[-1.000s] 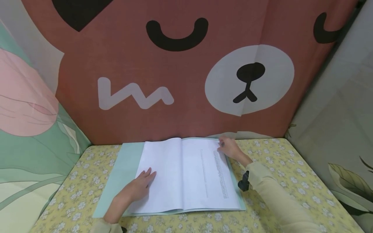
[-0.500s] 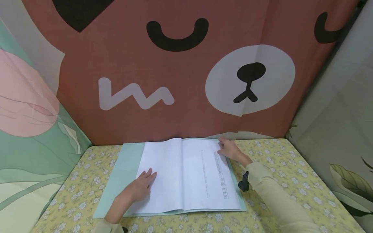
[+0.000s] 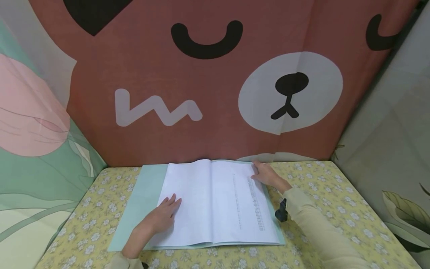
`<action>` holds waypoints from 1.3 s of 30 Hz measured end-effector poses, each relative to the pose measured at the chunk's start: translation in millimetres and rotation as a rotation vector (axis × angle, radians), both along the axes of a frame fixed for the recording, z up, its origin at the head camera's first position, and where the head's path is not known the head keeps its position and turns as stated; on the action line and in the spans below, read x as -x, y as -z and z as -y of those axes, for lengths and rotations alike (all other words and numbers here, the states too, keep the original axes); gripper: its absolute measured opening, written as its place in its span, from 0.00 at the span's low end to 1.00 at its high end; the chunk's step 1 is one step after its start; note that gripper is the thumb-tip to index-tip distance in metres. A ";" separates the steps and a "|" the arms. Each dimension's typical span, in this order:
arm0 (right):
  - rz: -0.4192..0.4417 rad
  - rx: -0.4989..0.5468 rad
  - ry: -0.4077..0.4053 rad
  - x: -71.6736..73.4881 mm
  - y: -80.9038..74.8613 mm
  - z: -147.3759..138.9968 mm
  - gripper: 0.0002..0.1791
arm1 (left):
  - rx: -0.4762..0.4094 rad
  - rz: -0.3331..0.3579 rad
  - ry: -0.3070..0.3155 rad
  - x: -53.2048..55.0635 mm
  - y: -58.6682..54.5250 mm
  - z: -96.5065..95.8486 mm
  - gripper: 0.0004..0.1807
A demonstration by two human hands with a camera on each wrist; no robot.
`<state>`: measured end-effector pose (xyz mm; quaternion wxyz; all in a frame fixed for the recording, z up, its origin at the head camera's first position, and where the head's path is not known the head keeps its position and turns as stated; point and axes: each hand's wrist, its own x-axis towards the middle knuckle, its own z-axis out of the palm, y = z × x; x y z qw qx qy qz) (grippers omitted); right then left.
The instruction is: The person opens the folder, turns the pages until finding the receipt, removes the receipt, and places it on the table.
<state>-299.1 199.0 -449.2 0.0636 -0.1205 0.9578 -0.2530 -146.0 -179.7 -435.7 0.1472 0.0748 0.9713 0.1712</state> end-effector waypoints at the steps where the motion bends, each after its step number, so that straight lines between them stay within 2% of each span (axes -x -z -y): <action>1: -0.004 0.000 -0.001 0.3 0.7 -0.1 0.38 | -0.003 0.000 -0.002 -0.1 0.1 0.0 0.28; 11: -0.021 0.033 0.006 1.1 4.8 -0.3 0.34 | -0.004 -0.011 0.000 -1.5 -0.6 -0.4 0.28; 21: -0.160 0.108 -0.065 0.9 6.4 2.2 0.21 | -0.007 -0.019 0.002 -2.5 -2.2 -1.8 0.27; 28: -0.155 0.112 0.001 2.4 6.0 8.3 0.19 | -0.008 -0.032 0.008 -2.2 0.9 -0.4 0.28; 32: -0.141 0.181 0.032 0.8 3.7 8.9 0.18 | -0.003 -0.030 0.006 -1.7 1.8 -0.7 0.28; 36: -0.175 0.292 0.063 -1.5 -1.8 8.6 0.17 | -0.003 -0.027 0.003 -2.1 0.5 -1.6 0.28; 39: -0.165 0.363 0.140 -2.3 -6.1 9.0 0.18 | -0.006 -0.026 0.002 -2.8 -0.5 -2.0 0.28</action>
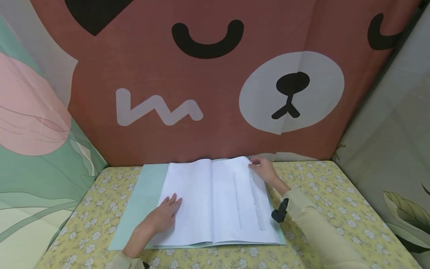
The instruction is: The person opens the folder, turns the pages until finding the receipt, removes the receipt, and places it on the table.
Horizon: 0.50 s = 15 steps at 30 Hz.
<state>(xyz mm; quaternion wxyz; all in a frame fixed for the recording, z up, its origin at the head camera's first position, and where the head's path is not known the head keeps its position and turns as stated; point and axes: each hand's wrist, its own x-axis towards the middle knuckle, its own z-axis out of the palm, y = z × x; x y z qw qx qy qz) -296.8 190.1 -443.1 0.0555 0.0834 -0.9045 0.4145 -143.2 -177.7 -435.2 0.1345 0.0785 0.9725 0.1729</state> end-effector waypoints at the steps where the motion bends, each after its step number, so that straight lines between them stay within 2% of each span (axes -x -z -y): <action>1: 0.017 0.018 0.030 0.0 -1.3 0.5 0.18 | -0.001 0.000 0.000 -0.3 -0.2 0.1 0.28; 6: 0.095 0.082 0.159 -0.2 -7.5 3.7 0.22 | 0.001 -0.009 -0.001 -1.1 -0.1 0.2 0.27; 15: 0.121 0.133 0.210 0.3 -13.1 9.0 0.22 | -0.012 -0.018 -0.004 -1.7 -1.6 0.4 0.27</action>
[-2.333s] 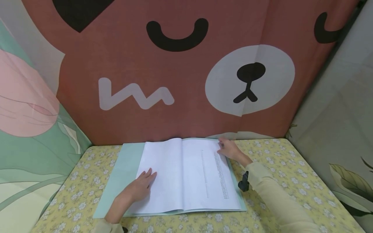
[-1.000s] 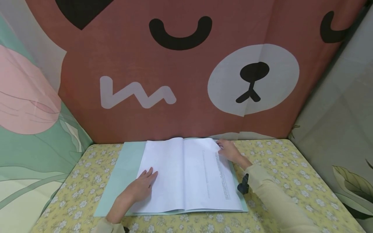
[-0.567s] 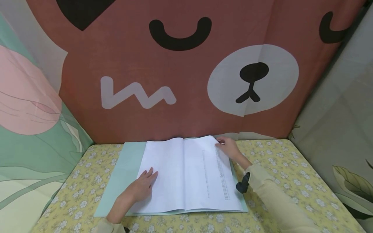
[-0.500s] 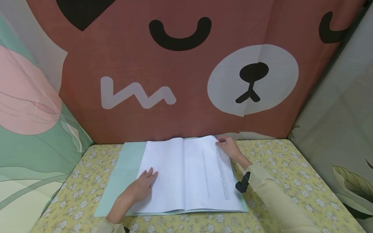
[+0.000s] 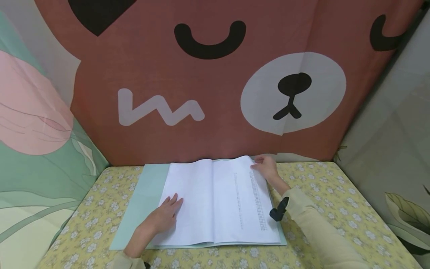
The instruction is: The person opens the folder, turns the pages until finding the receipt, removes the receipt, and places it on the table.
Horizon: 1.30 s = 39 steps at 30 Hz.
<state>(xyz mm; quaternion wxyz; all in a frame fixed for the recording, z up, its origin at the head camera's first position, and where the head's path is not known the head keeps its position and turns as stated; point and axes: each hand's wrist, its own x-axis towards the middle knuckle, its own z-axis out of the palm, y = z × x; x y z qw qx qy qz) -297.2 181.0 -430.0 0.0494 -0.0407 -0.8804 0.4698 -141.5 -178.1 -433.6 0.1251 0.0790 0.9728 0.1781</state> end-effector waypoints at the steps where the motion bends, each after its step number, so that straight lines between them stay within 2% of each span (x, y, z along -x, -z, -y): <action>1: -0.004 0.008 0.013 -0.2 -0.6 0.6 0.22 | -0.003 -0.003 0.001 0.0 0.2 0.2 0.27; 9: -0.044 0.064 0.092 2.2 -1.7 3.8 0.21 | -0.014 -0.010 0.011 -0.2 2.0 1.1 0.27; 18: -0.073 0.183 0.109 2.3 -8.9 5.5 0.17 | -0.008 -0.010 0.010 1.2 5.1 1.7 0.27; 21: -0.016 0.270 0.113 -0.4 -13.6 3.5 0.23 | -0.005 -0.008 0.007 1.5 5.5 2.1 0.27; 24: 0.102 0.377 0.100 -0.4 -15.8 0.2 0.31 | -0.004 -0.004 0.005 1.5 4.9 2.0 0.28; 27: 0.211 0.463 0.033 3.6 -15.7 -4.7 0.33 | -0.006 -0.003 0.003 0.8 3.5 1.4 0.27; 31: 0.258 0.474 -0.035 3.3 -20.7 -5.2 0.28 | 0.001 -0.001 0.001 0.4 3.1 0.9 0.27; 39: 0.306 0.484 -0.073 2.7 -36.5 0.9 0.27 | 0.001 0.000 -0.004 0.6 3.4 -0.2 0.27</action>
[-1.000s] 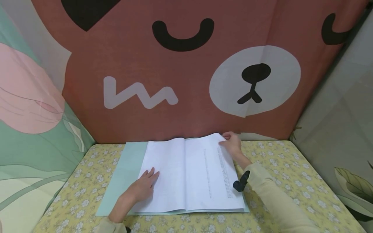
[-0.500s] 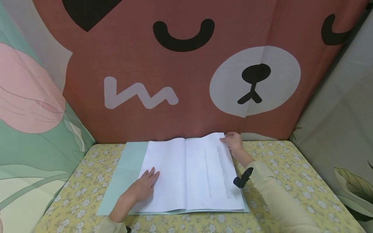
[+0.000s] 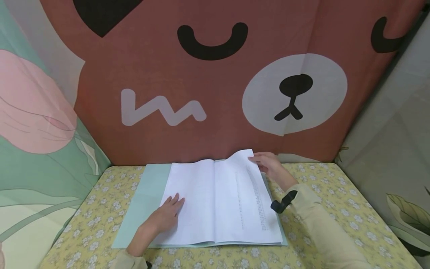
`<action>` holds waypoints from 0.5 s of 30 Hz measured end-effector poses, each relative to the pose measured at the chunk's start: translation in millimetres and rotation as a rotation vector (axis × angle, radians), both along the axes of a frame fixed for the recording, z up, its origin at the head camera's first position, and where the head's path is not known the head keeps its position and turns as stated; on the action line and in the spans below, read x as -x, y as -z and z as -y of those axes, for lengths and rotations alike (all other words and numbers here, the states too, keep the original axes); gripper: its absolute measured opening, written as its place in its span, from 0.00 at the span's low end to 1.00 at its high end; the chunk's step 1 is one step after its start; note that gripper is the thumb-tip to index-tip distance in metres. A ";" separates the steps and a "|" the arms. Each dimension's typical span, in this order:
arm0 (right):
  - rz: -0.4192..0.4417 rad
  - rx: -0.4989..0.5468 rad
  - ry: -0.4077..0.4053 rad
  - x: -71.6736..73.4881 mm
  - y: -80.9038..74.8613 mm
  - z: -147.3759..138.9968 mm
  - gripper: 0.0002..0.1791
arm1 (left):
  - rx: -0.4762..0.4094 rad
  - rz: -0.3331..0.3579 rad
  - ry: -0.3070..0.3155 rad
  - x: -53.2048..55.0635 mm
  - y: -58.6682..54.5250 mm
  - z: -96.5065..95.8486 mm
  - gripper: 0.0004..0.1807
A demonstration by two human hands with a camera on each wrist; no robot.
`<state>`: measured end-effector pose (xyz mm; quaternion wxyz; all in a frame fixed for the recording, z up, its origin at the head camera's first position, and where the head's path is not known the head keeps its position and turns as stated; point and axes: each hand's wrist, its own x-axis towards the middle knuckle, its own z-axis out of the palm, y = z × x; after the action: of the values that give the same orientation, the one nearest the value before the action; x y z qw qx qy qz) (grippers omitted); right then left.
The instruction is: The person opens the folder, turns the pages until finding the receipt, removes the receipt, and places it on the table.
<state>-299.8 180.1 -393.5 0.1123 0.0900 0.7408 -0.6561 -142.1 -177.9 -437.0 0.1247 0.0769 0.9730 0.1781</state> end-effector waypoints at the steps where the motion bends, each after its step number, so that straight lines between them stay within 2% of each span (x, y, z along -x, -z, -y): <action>1: 0.000 0.009 -0.013 0.3 -2.2 1.3 0.27 | -0.002 0.001 -0.001 -0.1 -0.4 -0.4 0.27; 5: -0.008 0.074 -0.069 -1.2 -12.7 9.1 0.27 | -0.001 -0.002 -0.001 -0.5 -1.4 -0.6 0.27; 12: 0.037 0.300 -0.133 -5.6 -30.1 26.2 0.30 | 0.002 0.000 0.007 -0.6 0.0 -0.4 0.27; 15: 0.057 0.334 -0.148 -6.4 -35.9 33.2 0.32 | -0.001 0.008 0.004 -0.7 -0.2 -0.9 0.27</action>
<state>-293.4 146.9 -357.5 0.1945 0.0341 0.6228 -0.7571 -141.4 -177.0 -436.8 0.1291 0.0783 0.9723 0.1786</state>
